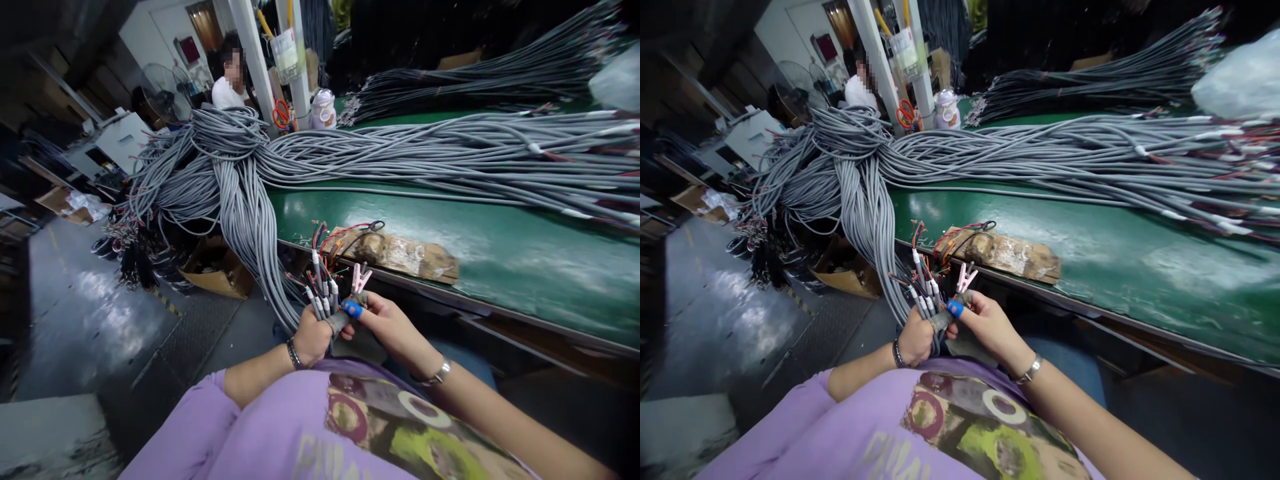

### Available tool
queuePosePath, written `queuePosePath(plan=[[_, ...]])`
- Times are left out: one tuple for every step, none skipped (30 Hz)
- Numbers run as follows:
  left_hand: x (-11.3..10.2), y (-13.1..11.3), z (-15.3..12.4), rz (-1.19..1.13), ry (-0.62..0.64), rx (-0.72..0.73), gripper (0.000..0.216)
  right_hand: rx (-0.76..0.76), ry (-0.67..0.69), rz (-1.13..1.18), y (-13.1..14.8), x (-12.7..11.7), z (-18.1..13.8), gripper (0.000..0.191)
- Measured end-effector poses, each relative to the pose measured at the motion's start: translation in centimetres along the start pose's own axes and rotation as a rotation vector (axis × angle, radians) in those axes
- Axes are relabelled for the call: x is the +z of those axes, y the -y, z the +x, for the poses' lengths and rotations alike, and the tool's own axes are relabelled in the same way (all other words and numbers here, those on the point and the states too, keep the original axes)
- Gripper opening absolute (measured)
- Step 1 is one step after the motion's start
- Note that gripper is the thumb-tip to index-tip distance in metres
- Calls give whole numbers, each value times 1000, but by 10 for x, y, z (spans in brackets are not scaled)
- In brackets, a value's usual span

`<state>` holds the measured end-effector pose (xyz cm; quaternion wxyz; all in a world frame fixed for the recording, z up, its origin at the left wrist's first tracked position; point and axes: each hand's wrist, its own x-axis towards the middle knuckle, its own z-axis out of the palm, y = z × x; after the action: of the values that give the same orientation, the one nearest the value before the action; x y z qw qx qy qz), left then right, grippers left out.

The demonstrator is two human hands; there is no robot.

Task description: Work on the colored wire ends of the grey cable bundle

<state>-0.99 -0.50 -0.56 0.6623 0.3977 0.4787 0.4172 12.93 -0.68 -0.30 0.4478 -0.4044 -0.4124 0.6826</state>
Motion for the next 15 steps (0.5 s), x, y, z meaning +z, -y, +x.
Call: queuePosePath(plan=[[0, 0, 0, 3, 6, -7, 47, 7, -1, 18, 0, 1, 0, 37], [0, 1, 0, 4, 10, -14, 48, 12, -1, 31, 0, 1, 0, 37], [-1, 1, 0, 4, 12, -18, 48, 15, 0, 38, -1, 0, 0, 37], [-1, 1, 0, 5, 9, -15, 49, 15, -3, 34, -1, -1, 0, 35], [-1, 2, 0, 5, 5, -9, 49, 12, -13, 20, -2, -3, 0, 33], [-2, 2, 0, 4, -2, 0, 49, 5, -35, 2, -3, -5, 0, 32], [-2, 2, 0, 1, -9, 8, 49, -1, -63, -14, -4, -6, 1, 30], [-2, 2, 0, -5, -16, 13, 48, -4, -89, -18, -5, -7, 1, 29], [-2, 2, 0, -10, -20, 15, 48, -1, -102, -4, -5, -8, 1, 29], [-2, 2, 0, -15, -23, 15, 48, 9, -101, 28, -6, -7, 1, 29], [-2, 2, 1, -17, -20, 13, 48, 23, -93, 71, -6, -6, 2, 29], [-1, 2, 1, -16, -14, 9, 48, 37, -85, 117, -6, -4, 2, 29], [-1, 2, 1, -12, -4, 4, 47, 48, -76, 158, -5, -2, 2, 29], [-2, 2, 1, -11, 2, 0, 47, 58, -71, 189, -5, -1, 2, 29], [-2, 1, 1, -13, 5, -4, 46, 66, -66, 213, -5, 0, 3, 28]])
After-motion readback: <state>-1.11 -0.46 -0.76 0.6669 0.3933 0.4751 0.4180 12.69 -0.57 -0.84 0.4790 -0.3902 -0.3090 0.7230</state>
